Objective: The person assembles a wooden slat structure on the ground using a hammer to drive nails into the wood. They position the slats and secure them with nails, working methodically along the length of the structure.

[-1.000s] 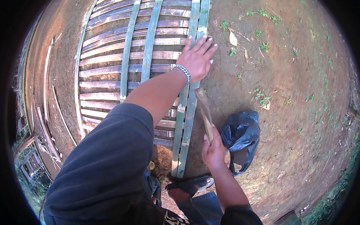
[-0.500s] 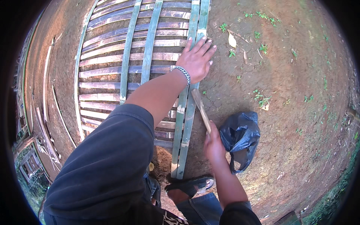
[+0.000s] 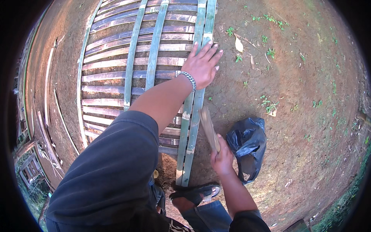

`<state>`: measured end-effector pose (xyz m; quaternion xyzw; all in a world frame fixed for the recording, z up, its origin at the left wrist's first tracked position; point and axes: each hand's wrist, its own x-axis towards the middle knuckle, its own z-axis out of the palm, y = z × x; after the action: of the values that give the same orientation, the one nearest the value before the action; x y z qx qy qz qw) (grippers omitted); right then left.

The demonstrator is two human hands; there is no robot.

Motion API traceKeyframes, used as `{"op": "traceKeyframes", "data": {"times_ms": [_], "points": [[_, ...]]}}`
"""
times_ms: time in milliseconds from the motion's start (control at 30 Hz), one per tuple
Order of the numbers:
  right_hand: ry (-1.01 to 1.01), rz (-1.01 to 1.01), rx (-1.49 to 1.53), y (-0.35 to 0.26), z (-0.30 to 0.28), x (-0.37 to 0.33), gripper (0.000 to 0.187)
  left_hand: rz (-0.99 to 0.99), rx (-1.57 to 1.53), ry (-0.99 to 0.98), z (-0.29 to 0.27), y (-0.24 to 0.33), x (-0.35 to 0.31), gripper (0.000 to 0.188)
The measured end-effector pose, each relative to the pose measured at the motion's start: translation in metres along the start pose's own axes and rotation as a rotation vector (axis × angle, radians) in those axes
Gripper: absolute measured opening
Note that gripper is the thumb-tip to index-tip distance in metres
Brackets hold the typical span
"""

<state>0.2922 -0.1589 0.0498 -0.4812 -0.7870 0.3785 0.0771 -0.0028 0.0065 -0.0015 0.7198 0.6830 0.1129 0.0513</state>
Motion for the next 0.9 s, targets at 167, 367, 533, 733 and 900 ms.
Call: {"op": "traceKeyframes", "data": {"times_ms": [167, 367, 533, 733, 900], "points": [[-0.152, 0.279, -0.068, -0.002, 0.003, 0.03, 0.049, -0.003, -0.004, -0.024, -0.004, 0.002, 0.0, 0.058], [0.138, 0.053, 0.041, -0.018, -0.005, 0.002, 0.048, -0.003, -0.018, 0.008, -0.002, 0.001, 0.0, 0.058], [0.073, 0.237, 0.156, -0.024, 0.001, 0.0, 0.05, -0.001, -0.016, 0.016, 0.002, -0.001, -0.001, 0.057], [0.165, -0.008, 0.139, 0.0, 0.016, -0.008, 0.051, 0.002, -0.012, 0.011, 0.0, 0.001, 0.003, 0.058], [-0.129, 0.278, -0.116, -0.014, 0.005, 0.024, 0.043, -0.008, -0.003, 0.003, 0.0, -0.002, 0.002, 0.057]]}}
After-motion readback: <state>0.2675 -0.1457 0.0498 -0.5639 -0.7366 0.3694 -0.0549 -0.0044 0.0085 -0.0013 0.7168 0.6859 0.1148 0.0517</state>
